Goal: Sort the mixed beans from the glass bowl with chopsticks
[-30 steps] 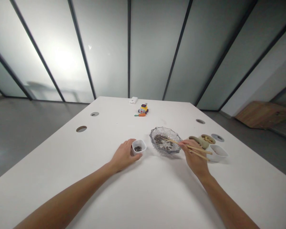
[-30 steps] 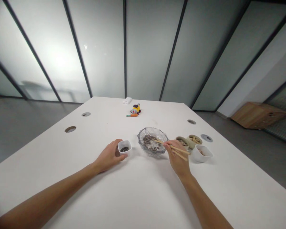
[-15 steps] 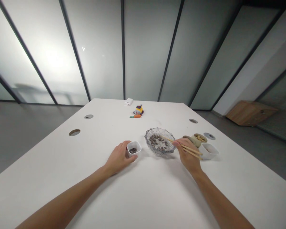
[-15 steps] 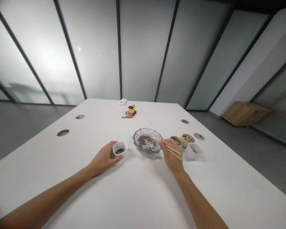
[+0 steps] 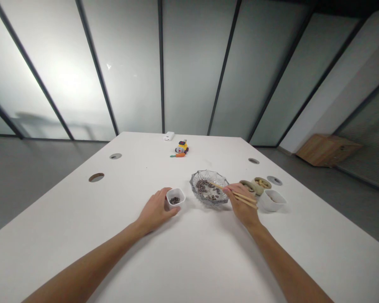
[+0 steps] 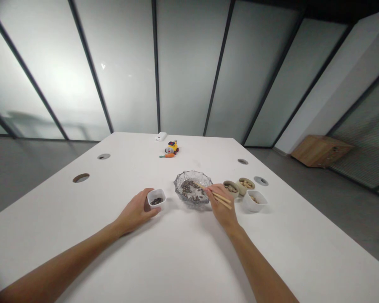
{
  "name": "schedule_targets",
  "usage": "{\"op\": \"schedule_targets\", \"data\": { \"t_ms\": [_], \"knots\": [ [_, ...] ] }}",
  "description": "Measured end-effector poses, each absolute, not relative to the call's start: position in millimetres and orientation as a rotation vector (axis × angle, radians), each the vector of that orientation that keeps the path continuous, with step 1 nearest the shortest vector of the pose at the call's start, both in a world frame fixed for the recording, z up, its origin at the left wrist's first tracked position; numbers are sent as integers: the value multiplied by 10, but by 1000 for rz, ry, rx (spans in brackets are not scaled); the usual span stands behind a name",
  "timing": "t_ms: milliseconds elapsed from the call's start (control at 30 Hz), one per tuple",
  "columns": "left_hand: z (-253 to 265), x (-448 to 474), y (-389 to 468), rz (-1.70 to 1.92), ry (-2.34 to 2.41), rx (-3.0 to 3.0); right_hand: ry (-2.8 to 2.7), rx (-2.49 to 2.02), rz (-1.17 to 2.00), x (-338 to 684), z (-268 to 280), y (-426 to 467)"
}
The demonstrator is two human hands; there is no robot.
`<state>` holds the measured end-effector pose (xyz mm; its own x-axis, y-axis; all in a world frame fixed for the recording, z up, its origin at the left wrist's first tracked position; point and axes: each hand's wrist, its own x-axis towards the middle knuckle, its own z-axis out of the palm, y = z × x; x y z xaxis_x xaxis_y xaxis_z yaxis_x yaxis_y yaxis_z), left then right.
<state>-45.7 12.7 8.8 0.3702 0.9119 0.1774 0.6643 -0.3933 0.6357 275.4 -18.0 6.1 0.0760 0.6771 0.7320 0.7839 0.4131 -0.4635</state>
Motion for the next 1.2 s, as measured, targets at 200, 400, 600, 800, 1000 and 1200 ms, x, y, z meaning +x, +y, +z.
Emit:
{"op": "schedule_targets", "data": {
  "t_ms": [200, 400, 600, 800, 1000, 1200],
  "knots": [
    [87, -469, 128, 715, 1366, 2175, -1601, -1287, -143, 2736, 164, -216],
    [75, -411, 98, 728, 1341, 2203, -1451, -1243, -5, 2525, 360, -394],
    [68, -254, 3, 717, 1263, 2241, -1581, -1171, 88, 2328, 434, -528],
    [54, -248, -1, 694, 1244, 2260, -1704, -1164, -112, 2522, 233, -348],
    [59, -260, 1, 690, 1225, 2257, -1761, -1151, -7, 2582, 62, -199],
    [47, -258, 3, 693, 1226, 2258, -1749, -1194, 37, 2575, 60, -188]
  ]
}}
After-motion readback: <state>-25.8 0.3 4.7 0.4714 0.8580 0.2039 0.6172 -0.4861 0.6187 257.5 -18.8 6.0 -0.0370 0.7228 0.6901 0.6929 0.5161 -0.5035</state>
